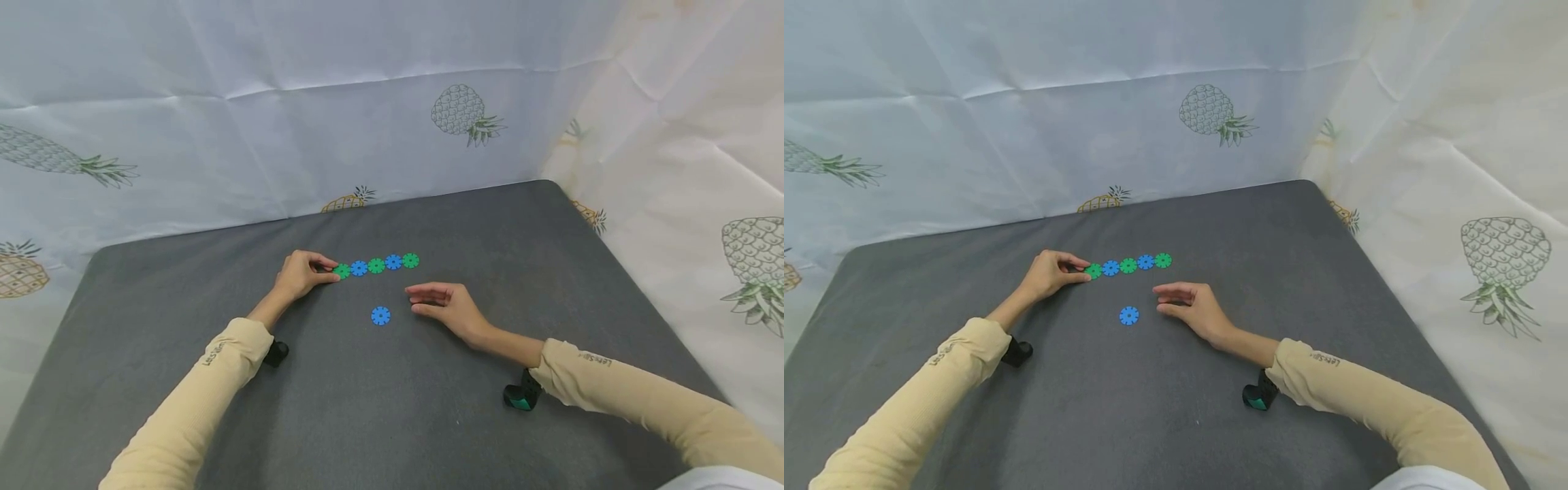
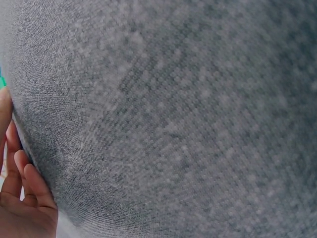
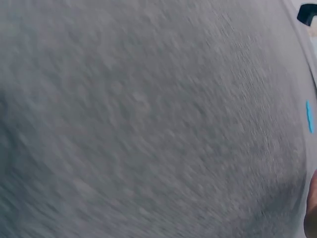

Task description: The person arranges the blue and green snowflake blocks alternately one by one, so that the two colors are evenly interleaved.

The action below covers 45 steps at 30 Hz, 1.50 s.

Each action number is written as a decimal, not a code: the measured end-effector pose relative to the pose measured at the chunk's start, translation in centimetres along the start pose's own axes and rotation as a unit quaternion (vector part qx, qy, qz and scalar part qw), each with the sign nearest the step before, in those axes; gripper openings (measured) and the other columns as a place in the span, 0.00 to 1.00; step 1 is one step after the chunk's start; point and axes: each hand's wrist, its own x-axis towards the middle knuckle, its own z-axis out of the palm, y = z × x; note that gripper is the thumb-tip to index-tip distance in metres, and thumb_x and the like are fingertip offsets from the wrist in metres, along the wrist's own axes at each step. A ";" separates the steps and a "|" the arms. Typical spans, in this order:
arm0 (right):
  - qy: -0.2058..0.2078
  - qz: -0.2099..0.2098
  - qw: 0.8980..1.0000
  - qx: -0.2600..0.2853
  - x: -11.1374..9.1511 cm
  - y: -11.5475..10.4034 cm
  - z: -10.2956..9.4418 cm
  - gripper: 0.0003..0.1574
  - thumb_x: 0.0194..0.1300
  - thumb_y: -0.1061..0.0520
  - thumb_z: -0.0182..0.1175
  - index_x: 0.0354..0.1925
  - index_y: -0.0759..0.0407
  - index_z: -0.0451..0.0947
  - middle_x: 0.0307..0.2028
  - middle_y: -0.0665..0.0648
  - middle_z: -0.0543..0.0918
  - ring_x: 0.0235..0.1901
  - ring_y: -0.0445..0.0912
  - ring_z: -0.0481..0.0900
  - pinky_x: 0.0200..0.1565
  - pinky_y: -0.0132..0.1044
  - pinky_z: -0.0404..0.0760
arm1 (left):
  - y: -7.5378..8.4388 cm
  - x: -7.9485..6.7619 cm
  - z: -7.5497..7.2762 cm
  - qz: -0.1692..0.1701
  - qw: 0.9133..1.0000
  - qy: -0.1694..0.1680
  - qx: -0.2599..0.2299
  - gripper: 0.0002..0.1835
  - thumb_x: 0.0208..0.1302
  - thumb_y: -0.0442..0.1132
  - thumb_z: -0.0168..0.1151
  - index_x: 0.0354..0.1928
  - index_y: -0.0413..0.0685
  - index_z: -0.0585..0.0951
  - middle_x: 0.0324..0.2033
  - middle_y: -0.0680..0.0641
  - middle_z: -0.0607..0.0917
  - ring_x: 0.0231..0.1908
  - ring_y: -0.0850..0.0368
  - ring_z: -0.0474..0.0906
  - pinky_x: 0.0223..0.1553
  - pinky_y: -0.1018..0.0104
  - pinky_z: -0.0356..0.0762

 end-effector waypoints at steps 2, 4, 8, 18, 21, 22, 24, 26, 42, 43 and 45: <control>-0.007 0.009 1.000 0.012 -0.4 0.0 0.3 0.23 0.59 0.67 0.65 0.54 0.69 0.78 0.52 0.68 0.80 0.51 0.57 0.80 0.48 0.33 0.78 | 0.0 0.0 0.0 -0.001 1.000 -0.001 0.000 0.14 0.54 0.40 0.73 0.42 0.43 0.88 0.34 0.44 0.86 0.23 0.58 0.72 0.25 0.65 0.67; -0.016 0.016 0.999 0.024 -0.9 -0.1 0.6 0.23 0.59 0.68 0.65 0.54 0.70 0.78 0.53 0.68 0.80 0.52 0.58 0.79 0.48 0.34 0.78 | -0.1 0.0 0.0 -0.004 1.000 -0.001 0.000 0.14 0.54 0.41 0.73 0.42 0.43 0.88 0.33 0.45 0.86 0.23 0.57 0.72 0.25 0.66 0.66; -0.037 0.027 0.998 0.038 -1.6 -0.1 1.2 0.23 0.59 0.67 0.65 0.54 0.70 0.77 0.53 0.68 0.79 0.52 0.59 0.78 0.48 0.34 0.78 | -0.1 -0.1 0.1 -0.007 1.000 0.000 0.002 0.14 0.54 0.41 0.74 0.42 0.44 0.88 0.33 0.45 0.86 0.23 0.57 0.72 0.24 0.66 0.66; -0.068 0.037 0.995 0.065 -2.1 0.5 2.0 0.26 0.56 0.67 0.68 0.54 0.72 0.76 0.53 0.69 0.79 0.51 0.57 0.79 0.48 0.37 0.79 | 0.1 -0.1 0.3 -0.009 1.000 0.001 0.004 0.14 0.54 0.41 0.73 0.42 0.44 0.88 0.34 0.45 0.86 0.23 0.58 0.72 0.25 0.65 0.67; -0.064 0.036 0.995 0.063 -1.8 0.7 2.1 0.26 0.56 0.68 0.68 0.54 0.73 0.76 0.52 0.69 0.79 0.52 0.57 0.78 0.49 0.37 0.78 | -0.1 -0.1 0.3 -0.011 1.000 -0.001 0.007 0.14 0.54 0.41 0.73 0.43 0.45 0.88 0.34 0.46 0.86 0.23 0.58 0.72 0.25 0.65 0.67; -0.062 0.036 0.995 0.062 -1.6 0.8 2.1 0.26 0.55 0.69 0.68 0.53 0.73 0.77 0.52 0.69 0.79 0.52 0.58 0.78 0.50 0.36 0.78 | -0.1 -0.1 0.3 -0.010 1.000 -0.002 0.007 0.14 0.54 0.41 0.73 0.43 0.44 0.88 0.34 0.45 0.86 0.24 0.58 0.72 0.25 0.65 0.67; -0.059 0.034 0.996 0.060 -1.2 0.9 2.2 0.26 0.55 0.70 0.68 0.53 0.74 0.76 0.53 0.69 0.79 0.54 0.58 0.77 0.51 0.36 0.77 | -0.1 0.0 0.3 -0.010 1.000 -0.003 0.006 0.14 0.54 0.41 0.73 0.43 0.44 0.88 0.34 0.45 0.86 0.24 0.57 0.73 0.25 0.65 0.67; -0.056 0.031 0.997 0.052 -0.8 0.9 2.3 0.27 0.54 0.70 0.68 0.54 0.74 0.76 0.53 0.69 0.79 0.55 0.57 0.76 0.52 0.36 0.76 | -0.1 0.0 0.3 -0.010 1.000 -0.003 0.005 0.14 0.54 0.41 0.73 0.43 0.44 0.88 0.34 0.45 0.86 0.24 0.57 0.73 0.26 0.65 0.67; -0.066 -0.015 0.995 -0.079 2.1 1.3 2.8 0.26 0.49 0.69 0.72 0.50 0.69 0.81 0.49 0.63 0.83 0.52 0.51 0.79 0.53 0.33 0.75 | -0.2 0.1 0.3 0.001 1.000 0.001 -0.002 0.14 0.54 0.40 0.74 0.42 0.43 0.88 0.34 0.45 0.87 0.23 0.57 0.72 0.25 0.66 0.66; -0.068 -0.020 0.994 -0.086 2.2 1.3 2.8 0.26 0.49 0.68 0.72 0.49 0.69 0.81 0.48 0.62 0.83 0.52 0.51 0.80 0.52 0.33 0.75 | -0.2 0.1 0.2 -0.001 1.000 0.002 -0.003 0.14 0.54 0.40 0.74 0.42 0.44 0.88 0.34 0.45 0.87 0.23 0.57 0.72 0.25 0.66 0.66; -0.073 -0.028 0.992 -0.100 2.4 1.4 2.8 0.25 0.48 0.67 0.73 0.48 0.68 0.82 0.47 0.62 0.84 0.50 0.51 0.81 0.51 0.35 0.76 | -0.2 0.0 0.2 -0.004 1.000 0.002 -0.004 0.14 0.53 0.40 0.74 0.42 0.44 0.88 0.34 0.45 0.87 0.24 0.57 0.72 0.25 0.66 0.66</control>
